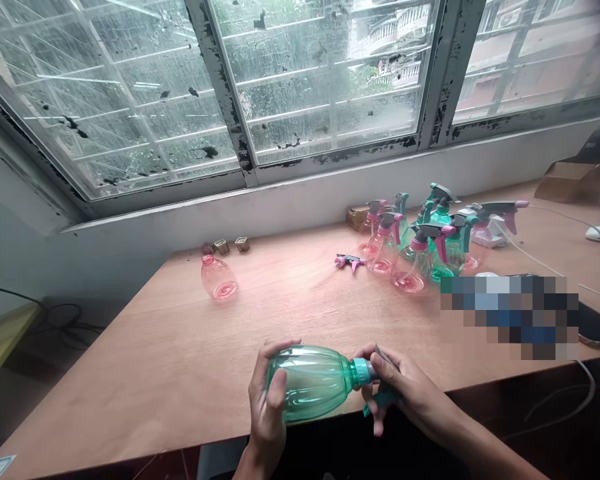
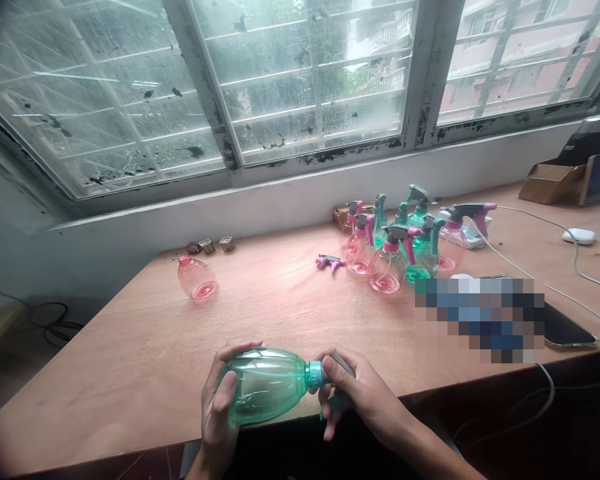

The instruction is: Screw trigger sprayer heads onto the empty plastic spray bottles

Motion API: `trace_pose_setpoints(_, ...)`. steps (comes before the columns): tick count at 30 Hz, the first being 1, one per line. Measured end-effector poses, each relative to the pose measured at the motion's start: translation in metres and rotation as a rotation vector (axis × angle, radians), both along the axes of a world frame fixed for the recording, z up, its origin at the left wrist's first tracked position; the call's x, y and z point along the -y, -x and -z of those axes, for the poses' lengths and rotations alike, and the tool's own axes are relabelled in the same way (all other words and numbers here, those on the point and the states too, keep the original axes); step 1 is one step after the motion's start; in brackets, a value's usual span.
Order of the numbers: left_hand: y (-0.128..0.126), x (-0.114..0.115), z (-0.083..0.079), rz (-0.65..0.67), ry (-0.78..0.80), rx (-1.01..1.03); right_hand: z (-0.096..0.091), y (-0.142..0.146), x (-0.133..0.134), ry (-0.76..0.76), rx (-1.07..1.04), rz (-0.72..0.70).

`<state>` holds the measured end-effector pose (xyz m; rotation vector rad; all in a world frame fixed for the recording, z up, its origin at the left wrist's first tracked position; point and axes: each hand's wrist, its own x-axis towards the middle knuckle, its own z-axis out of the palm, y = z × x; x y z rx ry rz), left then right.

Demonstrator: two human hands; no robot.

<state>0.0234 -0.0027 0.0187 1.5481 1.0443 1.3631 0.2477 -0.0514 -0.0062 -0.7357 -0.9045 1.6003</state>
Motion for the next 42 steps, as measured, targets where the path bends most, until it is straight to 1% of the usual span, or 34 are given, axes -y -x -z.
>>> trace_pose_setpoints(2, -0.002, -0.004, 0.000, -0.002, 0.050, 0.001, -0.006, -0.007, 0.000, -0.044, -0.005, 0.061)
trace_pose_setpoints(4, -0.004, -0.006, -0.002, 0.035, 0.066, -0.033, -0.013, -0.016, 0.000, -0.121, 0.062, 0.141)
trace_pose_setpoints(8, -0.004, -0.007, -0.003, 0.224, 0.106, -0.166, -0.028, -0.036, 0.000, -0.214, 0.331, 0.298)
trace_pose_setpoints(10, -0.003, -0.008, -0.001, 0.338, 0.160, -0.222, -0.039, -0.045, -0.002, -0.239, 0.443, 0.393)
trace_pose_setpoints(12, -0.001, -0.010, 0.002, 0.407, 0.195, -0.266, -0.053, -0.055, -0.007, -0.281, 0.559, 0.500)
trace_pose_setpoints(17, 0.001, -0.012, 0.005, 0.412, 0.183, -0.363, -0.088, -0.081, -0.031, -0.486, 0.978, 0.738)
trace_pose_setpoints(19, 0.000, -0.011, 0.003, 0.418, 0.161, -0.399, -0.098, -0.091, -0.047, -0.513, 1.116, 0.805)
trace_pose_setpoints(21, -0.001, -0.011, 0.002, 0.421, 0.141, -0.426, -0.105, -0.101, -0.064, -0.521, 1.238, 0.829)
trace_pose_setpoints(25, -0.001, -0.011, 0.001, 0.423, 0.114, -0.449, -0.111, -0.114, -0.097, -0.561, 1.476, 0.790)
trace_pose_setpoints(27, -0.001, -0.011, 0.002, 0.424, 0.108, -0.458, -0.113, -0.118, -0.109, -0.566, 1.542, 0.767)
trace_pose_setpoints(30, 0.000, -0.012, 0.002, 0.427, 0.103, -0.471, -0.116, -0.122, -0.122, -0.559, 1.587, 0.745)
trace_pose_setpoints(33, 0.000, -0.012, 0.002, 0.427, 0.098, -0.486, -0.117, -0.123, -0.130, -0.554, 1.640, 0.729)
trace_pose_setpoints(36, 0.000, -0.012, 0.002, 0.426, 0.090, -0.494, -0.115, -0.124, -0.134, -0.550, 1.694, 0.721)
trace_pose_setpoints(40, -0.002, -0.012, 0.004, 0.427, 0.078, -0.486, -0.109, -0.122, -0.130, -0.555, 1.772, 0.744)
trace_pose_setpoints(42, -0.001, -0.015, 0.003, 0.411, 0.074, -0.471, -0.107, -0.120, -0.126, -0.560, 1.813, 0.767)
